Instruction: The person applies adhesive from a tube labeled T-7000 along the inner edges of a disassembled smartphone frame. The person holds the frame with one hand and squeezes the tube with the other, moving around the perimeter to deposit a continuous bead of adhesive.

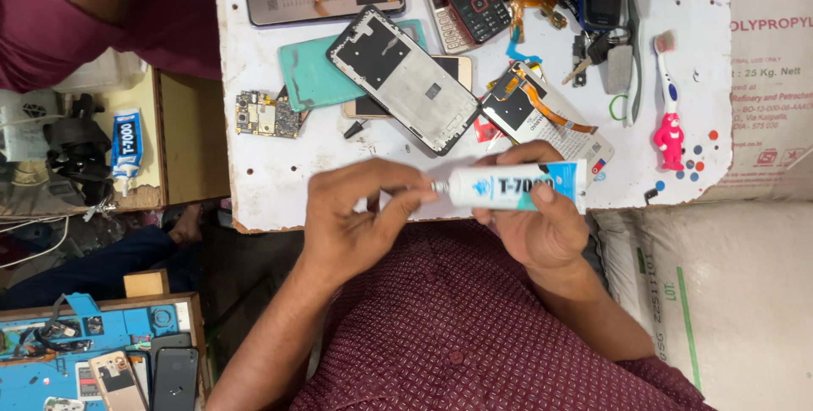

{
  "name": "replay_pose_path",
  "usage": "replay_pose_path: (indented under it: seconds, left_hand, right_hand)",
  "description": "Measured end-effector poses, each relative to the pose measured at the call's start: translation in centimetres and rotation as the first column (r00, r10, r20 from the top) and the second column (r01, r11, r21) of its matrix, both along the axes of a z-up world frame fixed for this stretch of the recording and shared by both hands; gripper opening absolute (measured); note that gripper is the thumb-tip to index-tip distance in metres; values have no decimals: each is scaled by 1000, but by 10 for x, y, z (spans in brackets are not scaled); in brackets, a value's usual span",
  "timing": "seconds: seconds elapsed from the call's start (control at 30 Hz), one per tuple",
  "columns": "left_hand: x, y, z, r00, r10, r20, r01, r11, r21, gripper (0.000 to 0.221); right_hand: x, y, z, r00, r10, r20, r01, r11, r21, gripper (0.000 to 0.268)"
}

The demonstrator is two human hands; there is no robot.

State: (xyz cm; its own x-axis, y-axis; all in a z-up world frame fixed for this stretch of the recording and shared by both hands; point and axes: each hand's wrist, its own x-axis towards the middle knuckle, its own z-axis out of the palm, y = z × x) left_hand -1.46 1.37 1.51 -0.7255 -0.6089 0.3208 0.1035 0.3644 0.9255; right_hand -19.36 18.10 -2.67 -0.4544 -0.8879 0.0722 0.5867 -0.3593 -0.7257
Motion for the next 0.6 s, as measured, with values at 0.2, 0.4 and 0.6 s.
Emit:
replay_pose_path:
  seconds: [0.2, 0.4, 0.6]
  left_hand:
    - [13, 14, -6, 995, -8, 104, 9, 1000, -5, 13]
    - [6, 24, -19, 995, 93, 46, -92, 996, -23, 15]
    - [0, 24, -23, 963, 259, 72, -244, 954, -172, 11]
  right_hand:
    - [-6, 14, -2, 991, 47, -126, -30, 990, 134, 42]
    - [3, 17, 4, 981, -13, -195, 32, 995, 96, 42]
    - [19, 13, 14, 905, -64, -422, 123, 986, 115, 46]
